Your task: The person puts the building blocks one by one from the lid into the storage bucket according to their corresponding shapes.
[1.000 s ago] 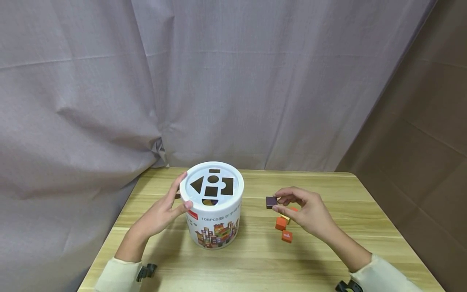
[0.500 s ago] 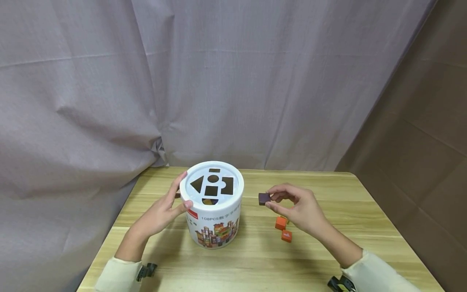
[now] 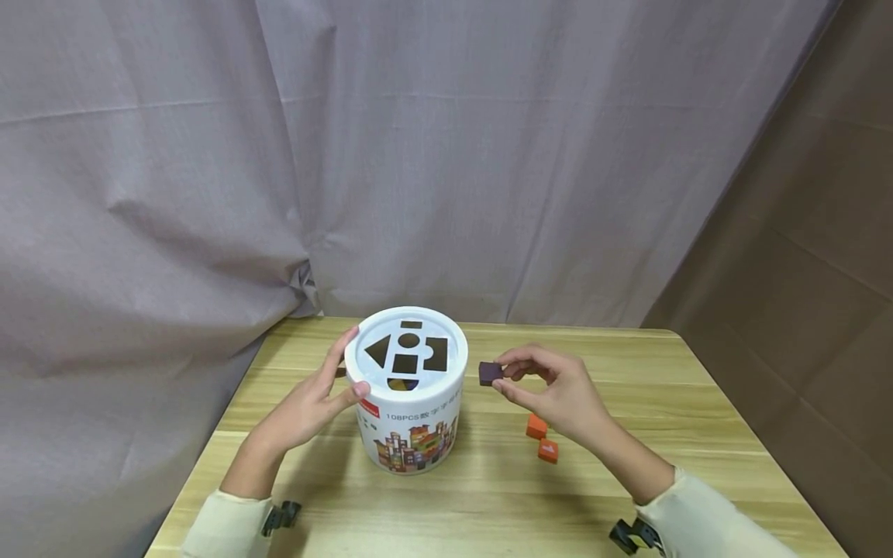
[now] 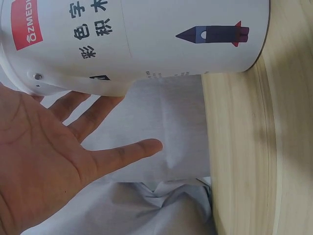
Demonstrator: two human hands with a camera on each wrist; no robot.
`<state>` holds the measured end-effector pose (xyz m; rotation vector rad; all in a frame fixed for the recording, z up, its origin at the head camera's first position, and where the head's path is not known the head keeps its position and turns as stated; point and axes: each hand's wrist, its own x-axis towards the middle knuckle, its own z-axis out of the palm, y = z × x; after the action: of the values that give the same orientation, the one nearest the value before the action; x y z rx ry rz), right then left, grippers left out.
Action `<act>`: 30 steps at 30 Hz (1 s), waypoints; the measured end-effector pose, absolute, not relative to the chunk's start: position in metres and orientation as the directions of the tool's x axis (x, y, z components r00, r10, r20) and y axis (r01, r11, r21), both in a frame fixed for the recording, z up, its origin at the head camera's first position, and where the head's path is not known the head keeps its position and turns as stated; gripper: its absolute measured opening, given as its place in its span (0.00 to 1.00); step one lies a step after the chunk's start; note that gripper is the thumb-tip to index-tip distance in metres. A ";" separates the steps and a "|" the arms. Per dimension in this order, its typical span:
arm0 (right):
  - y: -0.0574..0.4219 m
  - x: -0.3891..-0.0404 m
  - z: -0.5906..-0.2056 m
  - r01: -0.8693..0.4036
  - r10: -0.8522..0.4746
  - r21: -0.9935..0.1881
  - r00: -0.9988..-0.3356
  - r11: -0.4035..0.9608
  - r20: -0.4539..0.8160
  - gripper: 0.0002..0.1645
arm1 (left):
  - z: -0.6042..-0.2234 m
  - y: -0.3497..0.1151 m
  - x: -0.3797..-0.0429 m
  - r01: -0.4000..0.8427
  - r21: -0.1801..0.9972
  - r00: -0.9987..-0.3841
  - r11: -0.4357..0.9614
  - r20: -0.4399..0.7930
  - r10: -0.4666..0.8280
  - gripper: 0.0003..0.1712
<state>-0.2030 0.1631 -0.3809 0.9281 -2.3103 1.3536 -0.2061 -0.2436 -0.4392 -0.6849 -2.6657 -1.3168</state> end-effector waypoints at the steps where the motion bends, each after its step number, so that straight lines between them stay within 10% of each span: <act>1: 0.162 -0.203 -0.380 -0.664 -0.375 -0.663 -0.745 0.345 0.551 0.18 | -0.439 -0.243 -0.206 0.433 0.733 -0.894 0.525 0.274 0.355 0.53; 30: 0.125 -0.208 -0.369 -0.700 -0.403 -0.653 -0.708 0.290 0.580 0.17 | -0.435 -0.242 -0.201 0.400 0.746 -0.910 0.532 0.253 0.329 0.54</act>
<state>-0.2077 0.1252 -0.3686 1.0030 -2.2601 1.3831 -0.2013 -0.2420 -0.4354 -0.6381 -2.6783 -1.3365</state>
